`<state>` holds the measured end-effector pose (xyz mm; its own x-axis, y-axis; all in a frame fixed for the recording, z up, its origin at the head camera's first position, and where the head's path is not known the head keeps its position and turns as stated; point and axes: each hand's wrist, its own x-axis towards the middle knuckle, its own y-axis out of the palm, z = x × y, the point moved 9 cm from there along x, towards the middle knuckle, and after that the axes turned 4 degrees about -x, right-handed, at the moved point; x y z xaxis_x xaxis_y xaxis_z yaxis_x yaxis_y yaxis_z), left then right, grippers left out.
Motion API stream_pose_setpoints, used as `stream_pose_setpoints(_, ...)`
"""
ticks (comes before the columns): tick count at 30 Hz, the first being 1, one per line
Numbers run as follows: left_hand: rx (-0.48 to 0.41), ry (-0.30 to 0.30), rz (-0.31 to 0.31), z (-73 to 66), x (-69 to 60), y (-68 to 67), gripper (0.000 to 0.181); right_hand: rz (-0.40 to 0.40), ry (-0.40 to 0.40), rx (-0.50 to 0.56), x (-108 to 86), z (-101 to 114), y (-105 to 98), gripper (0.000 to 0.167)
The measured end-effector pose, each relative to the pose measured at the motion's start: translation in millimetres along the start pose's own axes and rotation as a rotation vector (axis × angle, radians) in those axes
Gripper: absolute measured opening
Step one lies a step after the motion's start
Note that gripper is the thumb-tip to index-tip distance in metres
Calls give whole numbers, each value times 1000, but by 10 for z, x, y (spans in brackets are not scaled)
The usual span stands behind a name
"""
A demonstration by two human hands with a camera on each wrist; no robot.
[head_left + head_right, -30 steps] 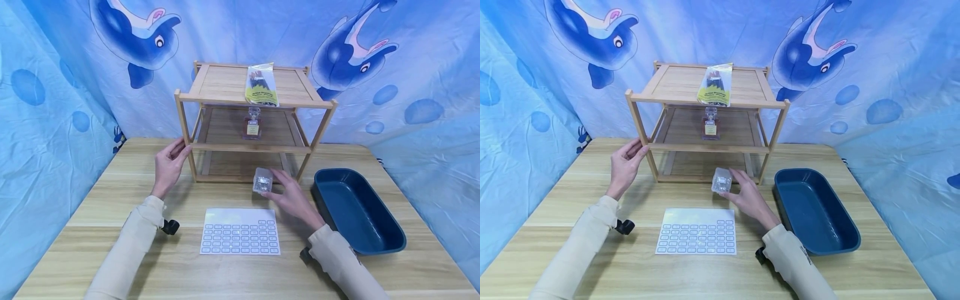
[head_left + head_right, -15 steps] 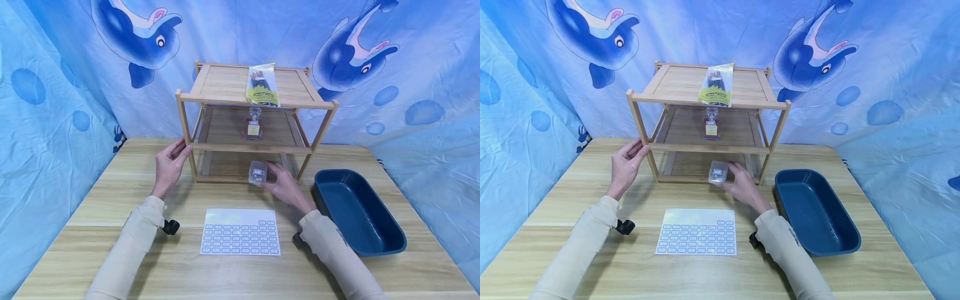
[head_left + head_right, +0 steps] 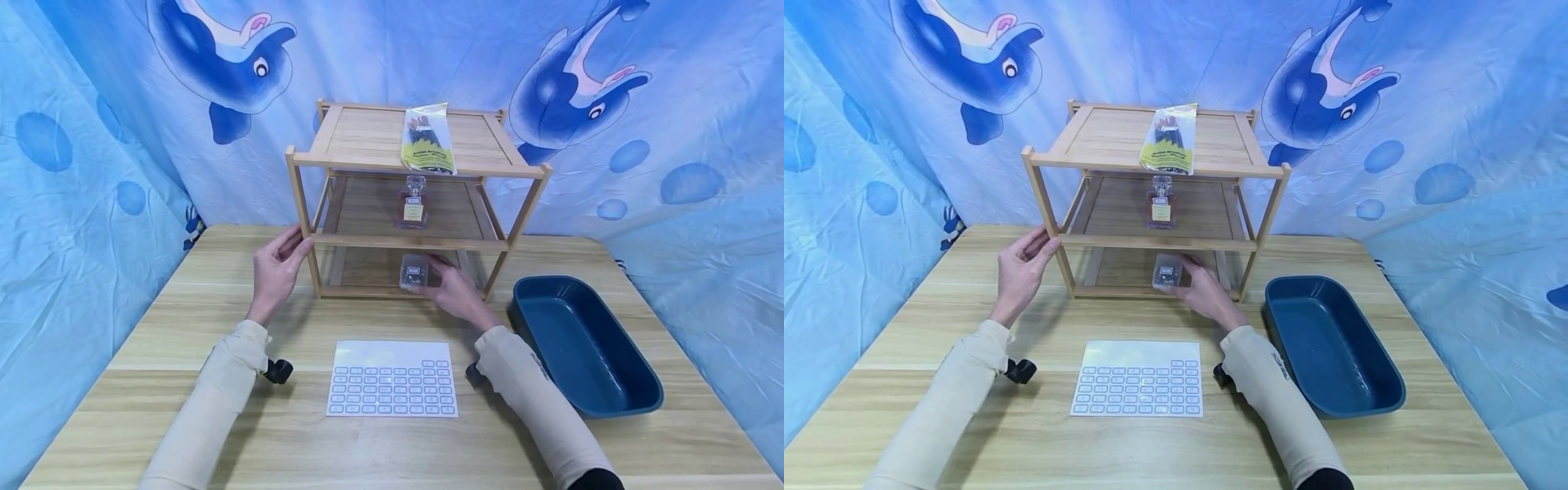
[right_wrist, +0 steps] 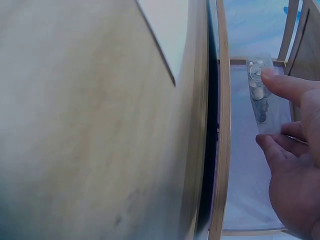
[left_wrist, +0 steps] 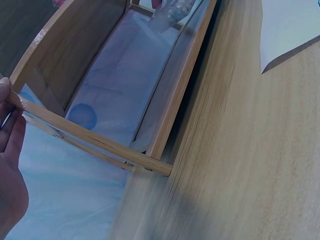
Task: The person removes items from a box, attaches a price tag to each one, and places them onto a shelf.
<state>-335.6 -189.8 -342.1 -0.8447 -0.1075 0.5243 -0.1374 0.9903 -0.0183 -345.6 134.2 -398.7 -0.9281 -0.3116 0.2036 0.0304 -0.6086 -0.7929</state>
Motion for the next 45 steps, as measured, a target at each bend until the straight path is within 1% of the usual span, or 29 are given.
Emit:
stream_pose_setpoints(3, 7, -4, -4, 5, -2, -7, 44, 18, 11, 23, 33, -7, 37, 82)
stream_pose_setpoints(7, 7, -1, -6, 3, -5, -5, 44, 42, 8, 63, 65, -2, 95, 82)
stream_pose_setpoints(13, 10, -6, -9, 11, -5, -7, 45, 36, -3, 35, 96, 13, 99, 82)
stream_pose_setpoints(19, 4, -2, -8, 15, -2, -7, 45, 42, 11, 26, 130, 7, 118, 81)
stream_pose_setpoints(29, 0, 27, -12, 5, 0, -2, 43, 59, 4, 68, 194, -1, 179, 76)
stream_pose_setpoints(37, 4, 5, -9, 9, -7, 7, 45, 84, -1, 34, 220, -5, 209, 75)
stream_pose_setpoints(45, 5, -1, -10, 11, -12, 3, 46, 111, -3, -16, 269, -9, 249, 75)
